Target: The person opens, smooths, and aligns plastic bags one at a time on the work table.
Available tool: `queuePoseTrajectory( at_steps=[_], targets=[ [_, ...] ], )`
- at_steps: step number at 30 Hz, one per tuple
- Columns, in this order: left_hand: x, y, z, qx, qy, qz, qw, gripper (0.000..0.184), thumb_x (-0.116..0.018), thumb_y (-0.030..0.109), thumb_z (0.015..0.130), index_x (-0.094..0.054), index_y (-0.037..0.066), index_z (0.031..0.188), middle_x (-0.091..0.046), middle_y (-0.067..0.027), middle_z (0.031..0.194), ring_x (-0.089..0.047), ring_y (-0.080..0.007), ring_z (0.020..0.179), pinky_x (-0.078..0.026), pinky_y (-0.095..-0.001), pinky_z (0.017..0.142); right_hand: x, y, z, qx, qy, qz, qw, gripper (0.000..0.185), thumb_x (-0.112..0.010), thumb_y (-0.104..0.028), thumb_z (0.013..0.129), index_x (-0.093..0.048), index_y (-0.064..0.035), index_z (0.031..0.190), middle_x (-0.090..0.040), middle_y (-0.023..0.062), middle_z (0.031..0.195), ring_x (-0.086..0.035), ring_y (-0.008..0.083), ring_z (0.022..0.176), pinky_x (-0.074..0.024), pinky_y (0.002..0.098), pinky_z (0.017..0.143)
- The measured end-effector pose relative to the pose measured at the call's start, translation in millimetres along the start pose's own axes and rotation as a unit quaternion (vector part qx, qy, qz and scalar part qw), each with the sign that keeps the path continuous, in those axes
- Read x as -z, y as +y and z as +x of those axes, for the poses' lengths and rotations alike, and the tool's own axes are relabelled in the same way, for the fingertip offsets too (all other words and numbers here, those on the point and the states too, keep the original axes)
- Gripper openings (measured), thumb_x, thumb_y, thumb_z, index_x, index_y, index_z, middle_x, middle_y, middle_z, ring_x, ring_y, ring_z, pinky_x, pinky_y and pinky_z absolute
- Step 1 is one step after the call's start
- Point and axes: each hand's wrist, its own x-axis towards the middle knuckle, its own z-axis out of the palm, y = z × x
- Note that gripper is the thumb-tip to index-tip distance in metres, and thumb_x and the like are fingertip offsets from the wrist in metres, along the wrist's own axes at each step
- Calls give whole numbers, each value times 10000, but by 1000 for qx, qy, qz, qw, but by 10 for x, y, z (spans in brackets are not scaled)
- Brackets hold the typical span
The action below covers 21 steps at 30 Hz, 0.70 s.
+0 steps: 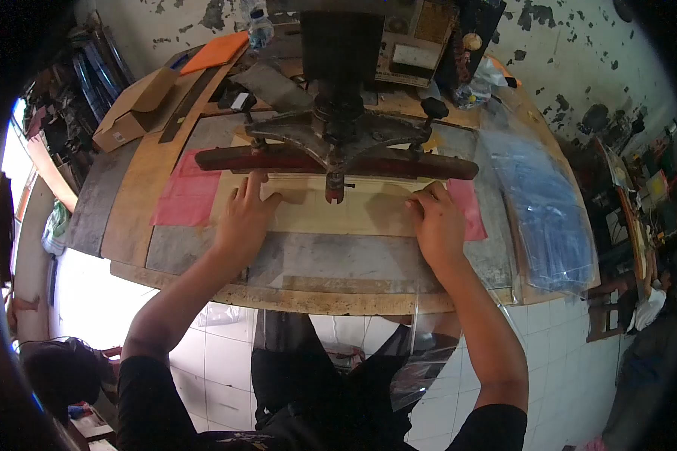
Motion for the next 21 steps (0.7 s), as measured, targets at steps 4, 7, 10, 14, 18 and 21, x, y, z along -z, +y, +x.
queuePoseTrajectory(
  at_steps=[4,7,10,14,18,21],
  targets=[
    [-43,-58,-55,-88,-24,14,996,383,-657,72,844,-677,10,1221,-607,-144,1266,-638,-301,1139,-531,-419,994,2,76,-30,27,-28,-7,999,105,-731,-104,929,-777,-42,1001,-657,67,1089,-680,316,966,-569,453,805],
    [25,-54,-154,-83,-54,-10,995,422,-684,119,851,-664,-23,1248,-628,-170,1297,-632,-319,1186,-516,-436,1031,153,29,-79,48,-89,7,995,172,-711,-99,943,-764,-13,1083,-640,86,1166,-657,320,1004,-562,457,848],
    [303,-18,-185,-79,-57,-62,993,506,-729,235,889,-640,-45,1302,-622,-203,1373,-612,-353,1251,-490,-451,1080,267,49,-116,97,-111,-7,989,311,-701,-152,961,-721,20,1219,-626,109,1264,-621,325,1125,-540,453,939],
    [416,-77,-170,-69,-97,-130,984,726,-764,454,916,-579,-57,1398,-593,-229,1452,-578,-396,1315,-461,-468,1127,408,-11,-149,113,-164,-35,979,567,-727,-313,953,-622,22,1399,-579,152,1414,-555,337,1269,-463,460,1086],
    [375,-129,-145,-66,-115,-131,982,753,-764,486,902,-570,-33,1411,-592,-222,1458,-587,-393,1312,-464,-465,1128,528,-98,-138,110,-216,-32,970,748,-772,-438,911,-556,-13,1488,-534,158,1521,-524,347,1329,-404,494,1155],
    [231,-166,-167,-112,-111,-88,984,743,-754,499,903,-571,-9,1413,-585,-239,1462,-600,-383,1305,-470,-461,1125,566,-89,-132,102,-235,-9,967,813,-796,-470,881,-532,-32,1513,-505,155,1564,-514,355,1349,-389,511,1167]
  ],
)
